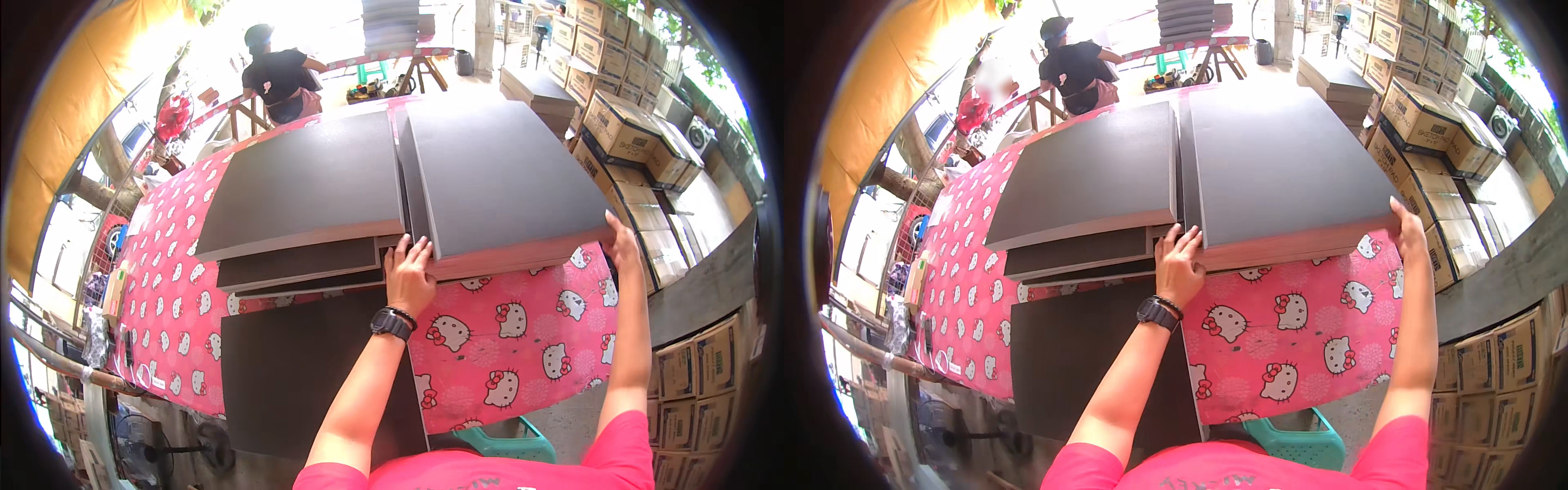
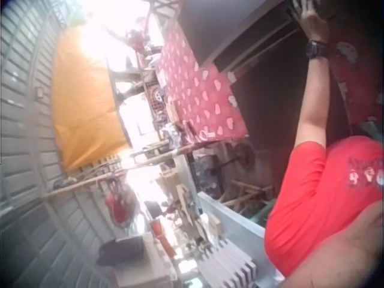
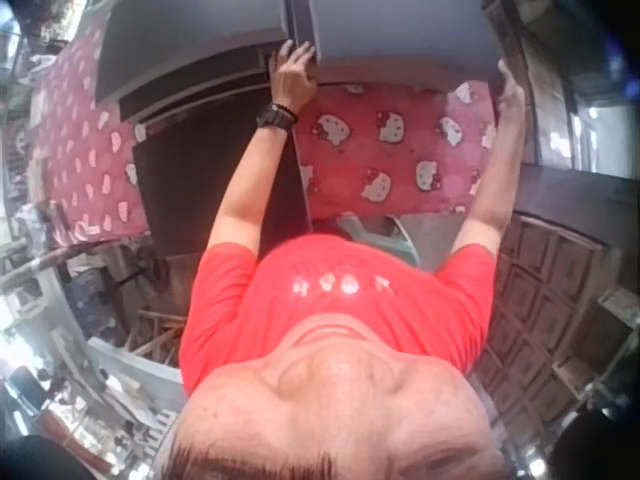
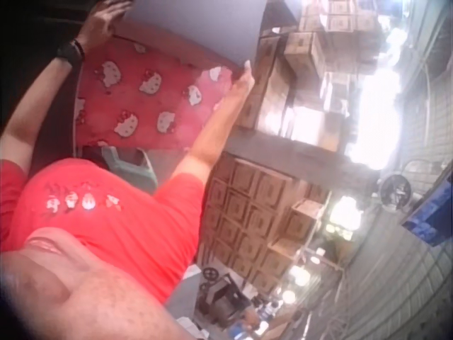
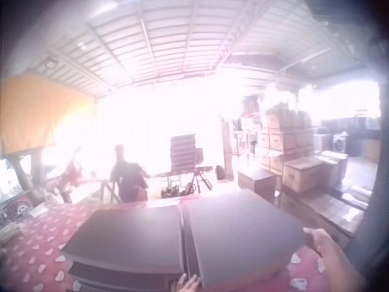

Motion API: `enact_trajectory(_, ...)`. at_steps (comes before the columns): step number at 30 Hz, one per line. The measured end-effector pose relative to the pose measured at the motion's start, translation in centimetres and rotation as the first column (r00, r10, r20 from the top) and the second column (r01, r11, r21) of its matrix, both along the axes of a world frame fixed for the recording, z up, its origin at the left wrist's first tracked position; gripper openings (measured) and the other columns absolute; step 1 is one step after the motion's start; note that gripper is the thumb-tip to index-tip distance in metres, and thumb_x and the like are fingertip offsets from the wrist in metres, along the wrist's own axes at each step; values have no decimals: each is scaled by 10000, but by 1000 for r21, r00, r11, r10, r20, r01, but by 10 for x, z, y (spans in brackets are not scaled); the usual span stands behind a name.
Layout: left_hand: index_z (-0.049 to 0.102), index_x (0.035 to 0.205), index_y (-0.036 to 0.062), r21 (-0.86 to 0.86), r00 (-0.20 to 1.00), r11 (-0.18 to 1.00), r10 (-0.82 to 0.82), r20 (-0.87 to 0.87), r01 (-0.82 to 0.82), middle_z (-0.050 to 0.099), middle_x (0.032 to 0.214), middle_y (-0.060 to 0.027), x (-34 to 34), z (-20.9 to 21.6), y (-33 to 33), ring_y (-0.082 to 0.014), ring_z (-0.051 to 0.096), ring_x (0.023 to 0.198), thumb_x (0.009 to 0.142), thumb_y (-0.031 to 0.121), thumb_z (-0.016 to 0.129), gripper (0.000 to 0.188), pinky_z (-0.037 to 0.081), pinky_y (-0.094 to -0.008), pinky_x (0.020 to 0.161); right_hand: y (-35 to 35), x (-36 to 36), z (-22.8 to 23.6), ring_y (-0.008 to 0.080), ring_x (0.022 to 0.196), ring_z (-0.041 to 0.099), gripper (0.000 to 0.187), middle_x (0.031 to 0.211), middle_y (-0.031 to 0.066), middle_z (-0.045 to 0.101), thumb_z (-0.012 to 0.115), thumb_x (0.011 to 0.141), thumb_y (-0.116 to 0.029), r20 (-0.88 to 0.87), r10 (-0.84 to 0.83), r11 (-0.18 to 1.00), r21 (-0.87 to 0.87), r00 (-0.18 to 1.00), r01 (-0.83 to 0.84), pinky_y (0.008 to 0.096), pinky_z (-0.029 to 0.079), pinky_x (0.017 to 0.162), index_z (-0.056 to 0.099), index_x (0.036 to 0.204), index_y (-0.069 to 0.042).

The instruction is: The person organizes and stacks large dark boards on a table covered with a pink patterned cloth, lifting them from one stack and placing them onto others.

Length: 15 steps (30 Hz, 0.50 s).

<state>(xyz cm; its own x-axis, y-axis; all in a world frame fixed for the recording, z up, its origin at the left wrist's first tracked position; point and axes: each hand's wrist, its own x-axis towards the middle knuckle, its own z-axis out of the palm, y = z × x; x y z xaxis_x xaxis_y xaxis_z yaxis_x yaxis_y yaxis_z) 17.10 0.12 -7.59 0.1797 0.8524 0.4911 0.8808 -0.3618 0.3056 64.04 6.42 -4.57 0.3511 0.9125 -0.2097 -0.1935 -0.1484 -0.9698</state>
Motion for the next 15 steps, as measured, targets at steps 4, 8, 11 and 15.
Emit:
enact_trajectory(4,485,1233,21,42,694,994,39,719,-99,519,1108,-121,-5,8,-29,-258,490,1057,679,23,630,573,392,-375,954,-99,-15,-4,138,806,596,341,932,36,645,656,830,-293,-25,-24,1000,3,999,24,270,450,655,604,1066,-54)
enact_trajectory(8,386,1276,63,-308,-264,764,523,811,567,506,1097,-4,56,-12,-100,-135,487,1040,786,256,714,620,370,-329,957,-197,-34,2,127,745,586,345,932,18,635,660,814,-326,-82,-82,995,-64,993,76,263,420,558,592,1046,-80)
enact_trajectory(11,439,1246,105,-94,-379,652,545,748,752,522,1104,10,122,-10,-128,-142,487,1050,776,262,728,574,376,-354,932,-261,-51,-10,171,746,608,369,985,40,632,640,805,-339,-137,-124,991,-74,983,114,315,458,540,575,1062,-82)
enact_trajectory(15,530,1137,142,-211,-415,770,527,742,602,548,1062,15,145,17,-145,-134,499,1020,766,223,734,431,423,-349,845,-320,-121,11,223,904,603,406,1066,49,614,556,851,-363,-276,112,993,76,954,-95,364,502,690,542,1138,-77)
